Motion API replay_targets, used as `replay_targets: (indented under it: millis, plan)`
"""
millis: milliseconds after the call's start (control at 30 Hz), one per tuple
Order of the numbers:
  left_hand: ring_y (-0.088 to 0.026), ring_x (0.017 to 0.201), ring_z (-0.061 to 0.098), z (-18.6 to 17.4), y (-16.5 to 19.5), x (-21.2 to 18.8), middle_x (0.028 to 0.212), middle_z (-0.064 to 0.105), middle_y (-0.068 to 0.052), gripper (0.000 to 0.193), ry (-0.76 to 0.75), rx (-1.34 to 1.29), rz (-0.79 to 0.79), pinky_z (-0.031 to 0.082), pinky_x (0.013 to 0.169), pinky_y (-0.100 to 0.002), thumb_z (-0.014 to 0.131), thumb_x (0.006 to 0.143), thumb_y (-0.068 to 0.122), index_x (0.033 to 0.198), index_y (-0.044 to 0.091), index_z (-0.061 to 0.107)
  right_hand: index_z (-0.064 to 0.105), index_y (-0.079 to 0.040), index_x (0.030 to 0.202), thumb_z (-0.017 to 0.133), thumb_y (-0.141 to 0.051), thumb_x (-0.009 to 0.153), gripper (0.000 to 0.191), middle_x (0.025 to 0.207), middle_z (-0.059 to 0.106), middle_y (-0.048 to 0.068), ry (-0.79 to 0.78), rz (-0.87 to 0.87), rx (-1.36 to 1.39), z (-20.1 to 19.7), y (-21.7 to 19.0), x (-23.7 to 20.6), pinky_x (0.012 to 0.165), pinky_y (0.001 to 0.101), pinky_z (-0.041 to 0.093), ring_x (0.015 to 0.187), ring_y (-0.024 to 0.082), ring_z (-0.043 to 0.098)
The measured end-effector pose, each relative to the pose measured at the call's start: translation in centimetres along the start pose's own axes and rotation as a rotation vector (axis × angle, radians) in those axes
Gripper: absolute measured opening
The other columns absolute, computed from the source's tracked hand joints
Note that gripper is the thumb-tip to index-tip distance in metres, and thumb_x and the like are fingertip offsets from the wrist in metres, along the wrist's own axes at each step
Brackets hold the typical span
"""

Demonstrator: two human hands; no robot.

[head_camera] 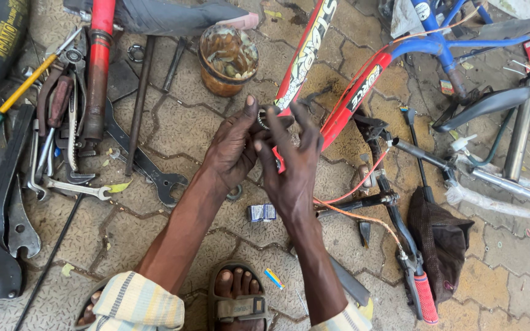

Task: The person cleans a bicycle headset bearing cup with a rag, applies grease from a container, and places ball bearings into the cup. The person then opens a small box of bearings and arranges them into a ring inside the cup.

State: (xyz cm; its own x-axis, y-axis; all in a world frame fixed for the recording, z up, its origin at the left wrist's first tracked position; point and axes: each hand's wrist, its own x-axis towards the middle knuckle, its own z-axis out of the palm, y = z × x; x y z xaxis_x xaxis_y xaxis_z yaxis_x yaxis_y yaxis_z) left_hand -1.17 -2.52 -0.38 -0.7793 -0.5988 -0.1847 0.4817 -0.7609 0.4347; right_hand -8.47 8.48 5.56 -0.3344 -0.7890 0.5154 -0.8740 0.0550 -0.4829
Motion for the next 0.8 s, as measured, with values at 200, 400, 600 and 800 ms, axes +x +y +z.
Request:
replay_targets:
  millis: [200, 400, 600, 800]
  plan:
    - [-0.029, 0.089, 0.075, 1.3, 1.0, -0.6, 0.098, 0.074, -0.020, 0.062, 0.091, 0.146, -0.153, 0.066, 0.079, -0.037, 0.062, 0.098, 0.052, 0.114, -0.008, 0.066, 0.048, -0.017, 0.154, 0.078, -0.016, 0.088, 0.072, 0.145, 0.058, 0.011, -0.132, 0.233, 0.322, -0.1, 0.8, 0.2, 0.108, 0.0472, 0.050, 0.128, 0.030, 0.064]
    - [-0.020, 0.108, 0.073, 1.5, 2.4, -1.8, 0.116, 0.072, -0.012, 0.055, -0.186, 0.227, -0.111, 0.063, 0.095, -0.032, 0.070, 0.089, 0.040, 0.126, 0.000, 0.062, 0.043, -0.010, 0.155, 0.086, -0.020, 0.084, 0.084, 0.132, 0.066, 0.006, -0.138, 0.084, 0.126, -1.2, 1.5, 1.6, 0.112, 0.0495, 0.041, 0.121, 0.031, 0.063]
    - [-0.024, 0.116, 0.069, 0.3, 1.3, -0.6, 0.124, 0.070, -0.015, 0.065, -0.045, 0.067, 0.037, 0.058, 0.100, -0.037, 0.057, 0.099, 0.053, 0.134, -0.001, 0.060, 0.068, -0.016, 0.117, 0.086, -0.029, 0.079, 0.043, 0.119, 0.059, 0.007, -0.066, -0.104, -0.168, -0.4, -1.3, 0.7, 0.097, 0.0507, 0.033, 0.114, 0.031, 0.053]
    - [-0.024, 0.124, 0.066, -0.2, 0.6, -0.3, 0.129, 0.069, -0.017, 0.064, -0.086, 0.039, 0.083, 0.055, 0.108, -0.041, 0.058, 0.099, 0.051, 0.135, -0.002, 0.057, 0.074, -0.015, 0.103, 0.077, -0.023, 0.082, 0.022, 0.108, 0.057, 0.009, -0.204, -0.039, -0.201, 0.7, -2.5, 0.4, 0.085, 0.0498, 0.037, 0.104, 0.031, 0.055]
